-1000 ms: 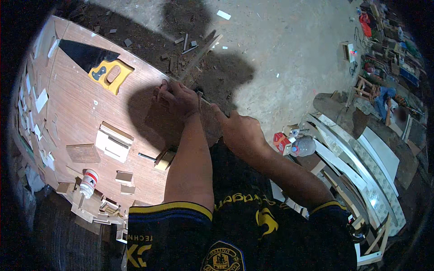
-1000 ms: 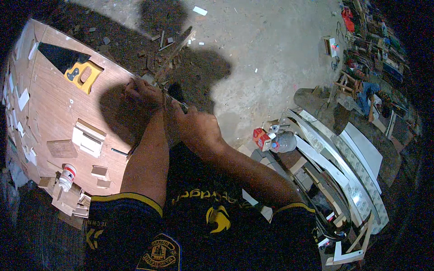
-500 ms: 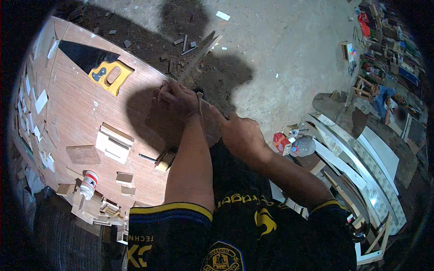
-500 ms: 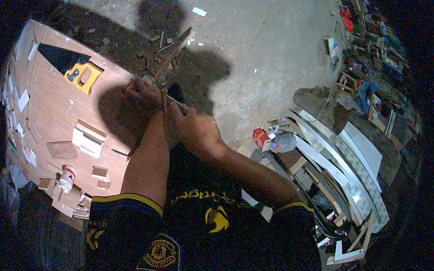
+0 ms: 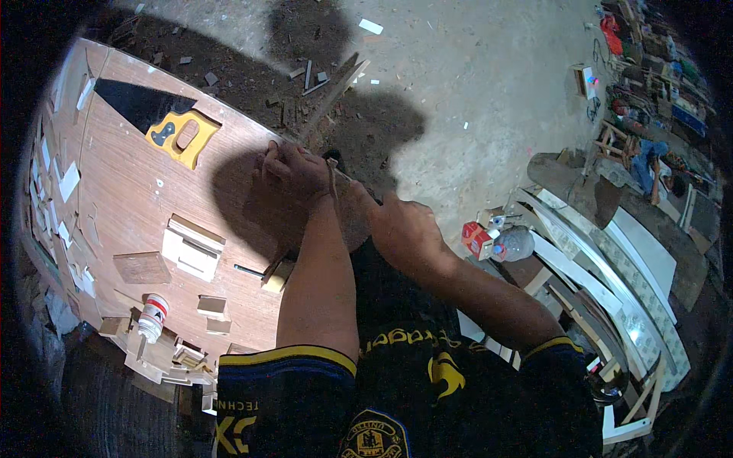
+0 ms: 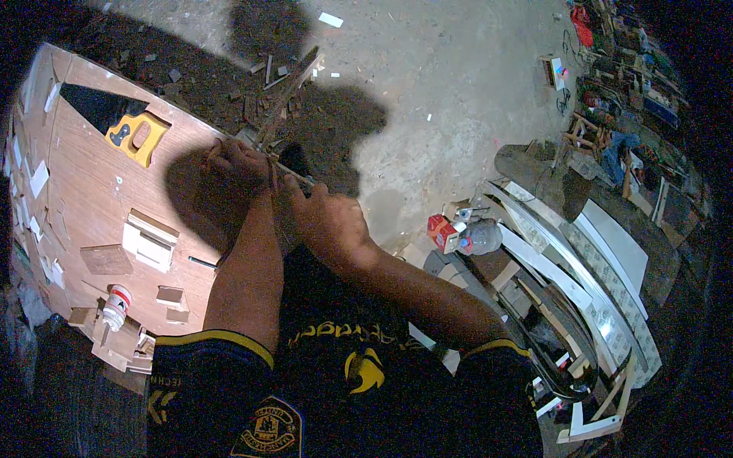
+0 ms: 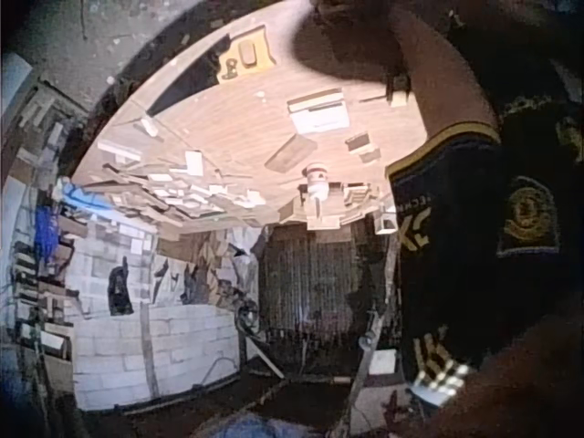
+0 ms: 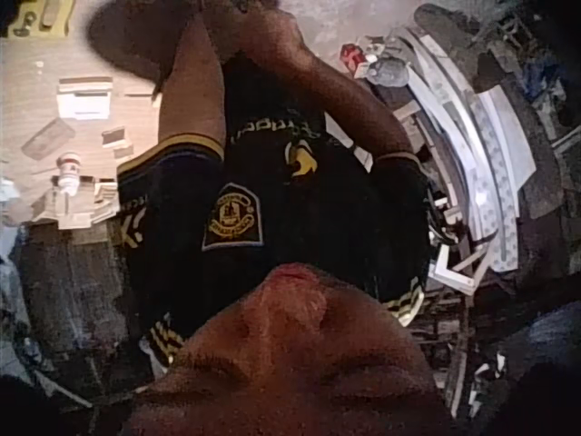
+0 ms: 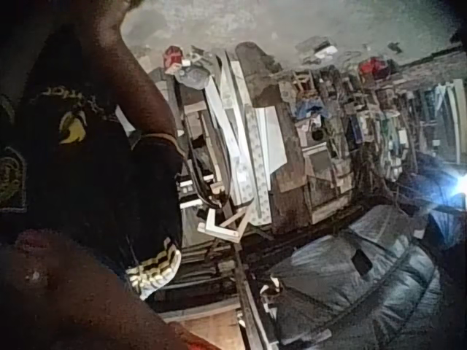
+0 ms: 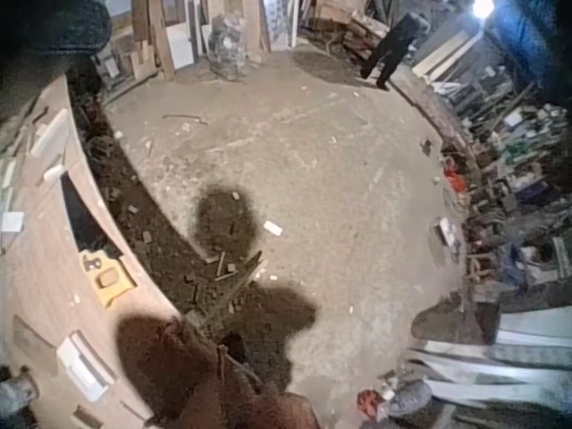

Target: Use a hand saw to cut wood pieces and then refine them with a small tool.

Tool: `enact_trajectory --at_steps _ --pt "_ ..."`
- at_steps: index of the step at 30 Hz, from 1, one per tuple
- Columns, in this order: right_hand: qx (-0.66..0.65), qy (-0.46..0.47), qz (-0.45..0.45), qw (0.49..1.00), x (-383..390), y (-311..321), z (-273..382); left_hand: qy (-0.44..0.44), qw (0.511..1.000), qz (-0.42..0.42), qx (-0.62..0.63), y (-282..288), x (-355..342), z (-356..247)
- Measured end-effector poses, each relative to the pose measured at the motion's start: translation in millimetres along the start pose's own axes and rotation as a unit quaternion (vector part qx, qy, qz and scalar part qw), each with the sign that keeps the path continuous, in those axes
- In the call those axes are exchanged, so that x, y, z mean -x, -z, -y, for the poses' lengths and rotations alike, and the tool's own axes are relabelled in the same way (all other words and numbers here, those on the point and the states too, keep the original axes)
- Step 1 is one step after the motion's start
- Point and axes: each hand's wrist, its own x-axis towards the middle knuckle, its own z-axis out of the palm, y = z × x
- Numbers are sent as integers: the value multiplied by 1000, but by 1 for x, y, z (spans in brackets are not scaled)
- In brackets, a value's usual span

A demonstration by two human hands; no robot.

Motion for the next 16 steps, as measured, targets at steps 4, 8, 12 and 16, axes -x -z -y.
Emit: enact_trajectory --at_steps 4,8,12,16 --pt "-3 15 0 1000 2 -1 9 37 998 -26 35 -30 16 29" --pt "20 26 -18 999 0 -1 6 41 999 16 28 -25 15 17" --pt "34 45 -34 998 -2 8 13 40 999 -12 10 -19 11 12" --pt "24 46 -23 998 -1 13 15 47 999 3 -7 -11 9 17"
